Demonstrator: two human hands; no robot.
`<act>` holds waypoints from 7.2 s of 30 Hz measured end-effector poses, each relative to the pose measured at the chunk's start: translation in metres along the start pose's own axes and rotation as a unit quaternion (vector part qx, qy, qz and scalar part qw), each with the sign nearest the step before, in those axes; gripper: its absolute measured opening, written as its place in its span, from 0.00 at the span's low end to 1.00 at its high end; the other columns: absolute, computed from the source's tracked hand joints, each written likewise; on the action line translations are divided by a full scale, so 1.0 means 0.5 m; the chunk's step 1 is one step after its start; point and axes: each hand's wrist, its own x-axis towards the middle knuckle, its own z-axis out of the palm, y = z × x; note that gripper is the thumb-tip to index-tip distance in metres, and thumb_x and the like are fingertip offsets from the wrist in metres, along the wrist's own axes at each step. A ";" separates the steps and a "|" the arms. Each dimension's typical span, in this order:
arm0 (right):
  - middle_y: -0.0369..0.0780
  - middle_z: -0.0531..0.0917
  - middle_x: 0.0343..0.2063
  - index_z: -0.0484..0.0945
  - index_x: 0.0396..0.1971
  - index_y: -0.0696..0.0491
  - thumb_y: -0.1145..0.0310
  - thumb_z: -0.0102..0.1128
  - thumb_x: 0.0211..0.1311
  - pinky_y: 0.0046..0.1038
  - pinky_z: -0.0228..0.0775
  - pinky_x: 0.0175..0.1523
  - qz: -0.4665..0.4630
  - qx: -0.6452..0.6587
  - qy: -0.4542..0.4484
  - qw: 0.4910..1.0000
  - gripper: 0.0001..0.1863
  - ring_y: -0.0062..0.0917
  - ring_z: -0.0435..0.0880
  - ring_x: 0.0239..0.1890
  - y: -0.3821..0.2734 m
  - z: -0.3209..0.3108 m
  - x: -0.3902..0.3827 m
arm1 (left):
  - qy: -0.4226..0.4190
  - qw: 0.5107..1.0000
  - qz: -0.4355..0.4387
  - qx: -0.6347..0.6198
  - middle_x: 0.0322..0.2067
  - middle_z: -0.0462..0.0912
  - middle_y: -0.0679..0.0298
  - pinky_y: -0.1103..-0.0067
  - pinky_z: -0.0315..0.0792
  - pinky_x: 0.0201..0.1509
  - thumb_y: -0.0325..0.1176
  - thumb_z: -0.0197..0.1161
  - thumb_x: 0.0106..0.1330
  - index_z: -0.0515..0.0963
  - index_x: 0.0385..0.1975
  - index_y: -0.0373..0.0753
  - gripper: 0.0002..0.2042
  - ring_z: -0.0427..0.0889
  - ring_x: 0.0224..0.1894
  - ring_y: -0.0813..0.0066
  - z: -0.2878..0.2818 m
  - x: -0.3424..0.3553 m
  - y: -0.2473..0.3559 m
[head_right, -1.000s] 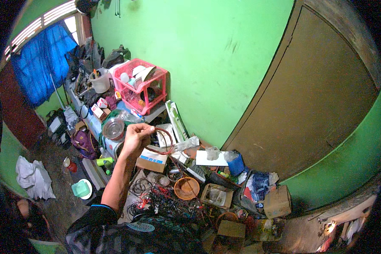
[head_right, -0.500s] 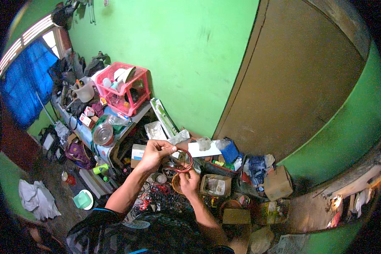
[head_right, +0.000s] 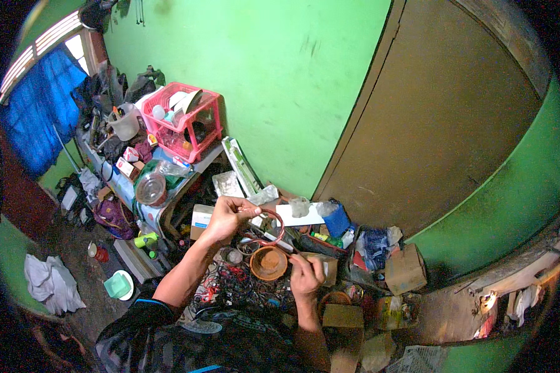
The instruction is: The person is working on a small electronic device, likely a phone, in a cluttered room. They are seen stripping the insulation off red and black wires and manipulating the device's internal components.
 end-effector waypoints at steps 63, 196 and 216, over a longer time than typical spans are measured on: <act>0.46 0.82 0.42 0.77 0.46 0.59 0.65 0.62 0.55 0.31 0.72 0.47 0.348 -0.101 -0.362 0.859 0.19 0.35 0.81 0.42 0.454 -0.105 -0.534 | 0.084 0.991 -0.021 -0.101 0.11 0.66 0.76 0.84 0.45 0.15 0.30 0.65 0.60 0.78 0.22 0.33 0.08 0.56 0.12 0.89 -0.070 0.018 0.007; 0.51 0.81 0.41 0.65 0.54 0.62 0.75 0.64 0.54 0.36 0.58 0.62 0.201 0.166 0.121 0.958 0.28 0.34 0.75 0.55 0.001 -0.059 0.122 | -0.217 0.973 -0.050 0.068 0.20 0.82 0.66 0.85 0.69 0.28 0.30 0.66 0.59 0.83 0.25 0.30 0.08 0.75 0.23 0.86 0.024 -0.109 -0.010; 0.37 0.79 0.22 0.79 0.41 0.58 0.67 0.79 0.32 0.30 0.69 0.31 0.338 -0.132 -0.124 0.923 0.30 0.23 0.75 0.23 0.313 -0.315 0.027 | 0.039 0.998 -0.023 0.043 0.12 0.72 0.71 0.84 0.50 0.14 0.30 0.67 0.56 0.78 0.19 0.32 0.09 0.62 0.11 0.87 -0.285 -0.093 0.083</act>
